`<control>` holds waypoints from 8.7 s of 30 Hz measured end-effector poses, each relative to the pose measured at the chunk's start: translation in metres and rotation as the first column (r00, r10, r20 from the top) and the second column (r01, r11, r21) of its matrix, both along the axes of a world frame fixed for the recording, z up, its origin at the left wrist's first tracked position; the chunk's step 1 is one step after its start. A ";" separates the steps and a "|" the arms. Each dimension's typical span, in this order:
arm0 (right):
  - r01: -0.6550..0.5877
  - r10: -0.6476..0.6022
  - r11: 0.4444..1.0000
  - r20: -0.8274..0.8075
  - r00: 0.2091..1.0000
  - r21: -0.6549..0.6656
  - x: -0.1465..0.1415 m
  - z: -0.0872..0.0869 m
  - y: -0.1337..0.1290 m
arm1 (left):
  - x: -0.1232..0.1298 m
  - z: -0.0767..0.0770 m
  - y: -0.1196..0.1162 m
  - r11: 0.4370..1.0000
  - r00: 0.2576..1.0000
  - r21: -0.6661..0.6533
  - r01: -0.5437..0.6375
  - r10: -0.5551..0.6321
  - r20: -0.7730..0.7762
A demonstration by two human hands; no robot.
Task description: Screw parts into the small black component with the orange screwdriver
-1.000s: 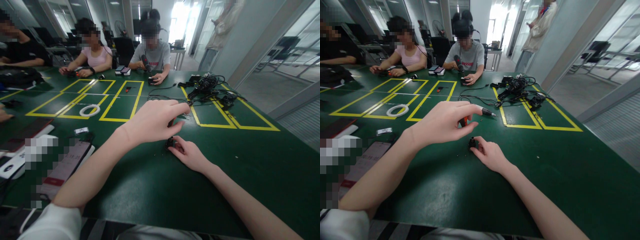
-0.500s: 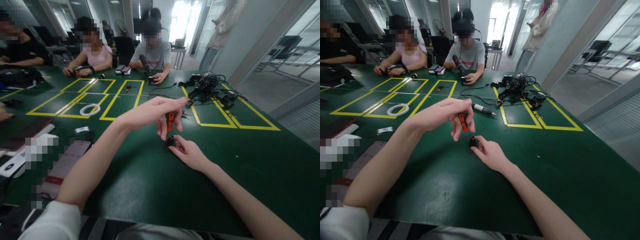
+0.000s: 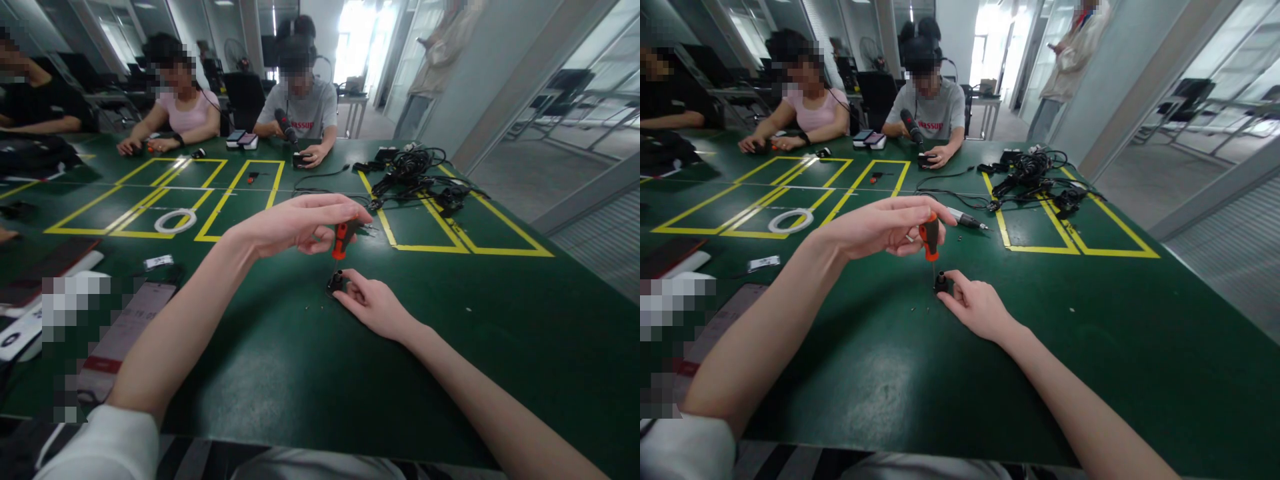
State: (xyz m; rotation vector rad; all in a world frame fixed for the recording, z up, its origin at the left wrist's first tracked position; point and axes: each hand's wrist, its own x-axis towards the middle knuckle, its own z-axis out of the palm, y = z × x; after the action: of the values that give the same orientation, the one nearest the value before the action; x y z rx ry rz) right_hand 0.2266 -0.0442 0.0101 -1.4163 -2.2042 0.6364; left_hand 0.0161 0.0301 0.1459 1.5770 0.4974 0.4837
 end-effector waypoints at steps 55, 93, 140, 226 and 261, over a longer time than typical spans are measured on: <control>0.007 -0.007 1.000 -0.004 1.000 0.012 0.001 0.000 -0.001 | 0.016 -0.009 -0.012 0.627 0.883 0.757 -0.184 0.443 -0.152; 0.021 -0.021 1.000 -0.002 1.000 -0.016 -0.001 0.001 -0.001 | 0.014 -0.009 -0.019 0.302 0.904 0.953 -0.015 0.411 -0.116; 0.006 -0.006 1.000 -0.023 1.000 -0.001 -0.002 -0.004 0.001 | 0.015 -0.047 -0.021 0.802 0.924 0.472 -0.366 0.373 0.081; -0.020 0.020 1.000 -0.050 0.999 0.004 -0.011 -0.003 -0.005 | 0.005 -0.104 -0.063 0.767 0.736 0.005 -0.642 0.614 0.285; -0.014 0.015 1.000 -0.043 0.999 0.020 -0.010 -0.003 -0.004 | 0.004 -0.104 -0.058 0.779 0.757 0.022 -0.626 0.601 0.255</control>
State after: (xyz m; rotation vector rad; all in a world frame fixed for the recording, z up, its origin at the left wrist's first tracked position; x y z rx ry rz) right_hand 0.2164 -0.0479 0.0069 -1.3650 -2.1830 0.6427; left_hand 0.0199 -0.0279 0.0424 1.4036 0.8235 1.2095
